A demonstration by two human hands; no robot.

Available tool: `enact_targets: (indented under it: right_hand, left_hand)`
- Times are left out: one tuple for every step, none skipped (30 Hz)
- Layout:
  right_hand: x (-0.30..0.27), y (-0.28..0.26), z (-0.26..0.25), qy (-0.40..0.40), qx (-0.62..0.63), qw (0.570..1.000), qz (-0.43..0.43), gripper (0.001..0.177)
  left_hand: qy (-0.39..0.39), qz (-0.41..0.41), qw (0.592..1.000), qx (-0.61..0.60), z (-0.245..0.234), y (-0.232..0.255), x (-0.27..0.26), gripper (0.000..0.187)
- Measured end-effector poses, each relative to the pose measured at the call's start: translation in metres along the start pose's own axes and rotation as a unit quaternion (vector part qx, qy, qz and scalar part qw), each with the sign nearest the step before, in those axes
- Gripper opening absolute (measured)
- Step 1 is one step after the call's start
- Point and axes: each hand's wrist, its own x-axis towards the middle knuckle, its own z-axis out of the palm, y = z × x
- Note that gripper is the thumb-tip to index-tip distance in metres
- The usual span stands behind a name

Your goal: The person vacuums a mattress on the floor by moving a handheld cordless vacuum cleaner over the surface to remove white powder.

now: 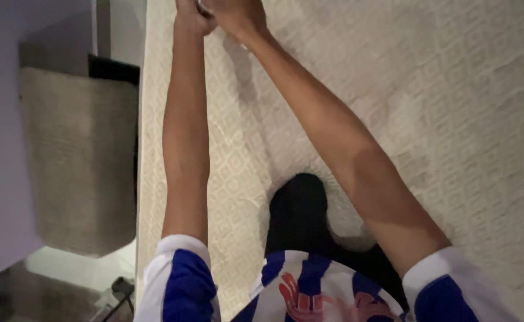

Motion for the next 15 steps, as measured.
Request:
enact_targets:
  right_hand:
    - [0.001,-0.002,-0.003,0.021,0.007,1.000,-0.008,0.054]
    - [0.000,-0.004,-0.007,0.042,0.015,0.999,-0.016,0.054]
    - [-0.002,-0.002,-0.012,0.063,0.020,0.998,-0.023,0.056]
    - [-0.006,0.002,-0.018,0.074,0.037,0.996,-0.025,0.056]
    - [-0.013,0.005,-0.021,0.082,0.056,0.995,-0.027,0.056]
    - [-0.021,0.009,-0.024,0.089,0.075,0.993,-0.030,0.057]
    - [-0.028,0.014,-0.030,0.101,0.053,0.993,-0.041,0.059]
    - [-0.039,0.020,-0.038,0.112,0.032,0.992,-0.053,0.061]
    - [-0.053,0.027,-0.049,0.125,0.008,0.990,-0.063,0.063]
    - [-0.069,0.032,-0.061,0.130,0.007,0.985,-0.111,0.058]
    - [-0.090,0.036,-0.075,0.133,0.004,0.978,-0.157,0.053]
    - [-0.112,0.038,-0.091,0.086,0.020,0.991,-0.097,0.048]
    - [-0.135,0.038,-0.108,0.038,0.037,0.998,-0.037,0.043]
    - [-0.158,0.037,-0.122,0.036,0.058,0.998,-0.006,0.041]
    - [-0.186,0.040,-0.134,0.031,0.076,0.996,0.030,0.038]
  left_hand:
    - [-0.011,-0.003,1.000,-0.003,0.003,0.000,0.000,0.064]
    - [-0.020,-0.002,1.000,-0.009,0.005,-0.001,0.000,0.064]
    - [-0.034,-0.003,0.999,-0.015,0.010,-0.006,-0.002,0.064]
    - [-0.050,-0.003,0.999,-0.021,0.019,-0.010,-0.008,0.064]
    - [-0.067,0.001,0.997,-0.029,0.025,-0.014,-0.019,0.063]
    - [-0.085,0.004,0.996,-0.038,0.032,-0.020,-0.032,0.063]
    - [-0.105,0.010,0.993,-0.045,0.041,-0.027,-0.045,0.063]
    - [-0.124,0.014,0.991,-0.052,0.048,-0.037,-0.060,0.063]
    - [-0.143,0.017,0.988,-0.061,0.060,-0.049,-0.072,0.063]
    - [-0.156,0.018,0.985,-0.070,0.070,-0.062,-0.086,0.062]
    - [-0.168,0.017,0.983,-0.077,0.080,-0.078,-0.101,0.062]
    - [-0.173,0.017,0.981,-0.084,0.091,-0.099,-0.115,0.062]
    - [-0.177,0.017,0.980,-0.088,0.098,-0.115,-0.132,0.062]
    - [-0.180,0.032,0.979,-0.091,0.110,-0.133,-0.144,0.062]
    - [-0.185,0.016,0.978,-0.093,0.117,-0.153,-0.162,0.064]
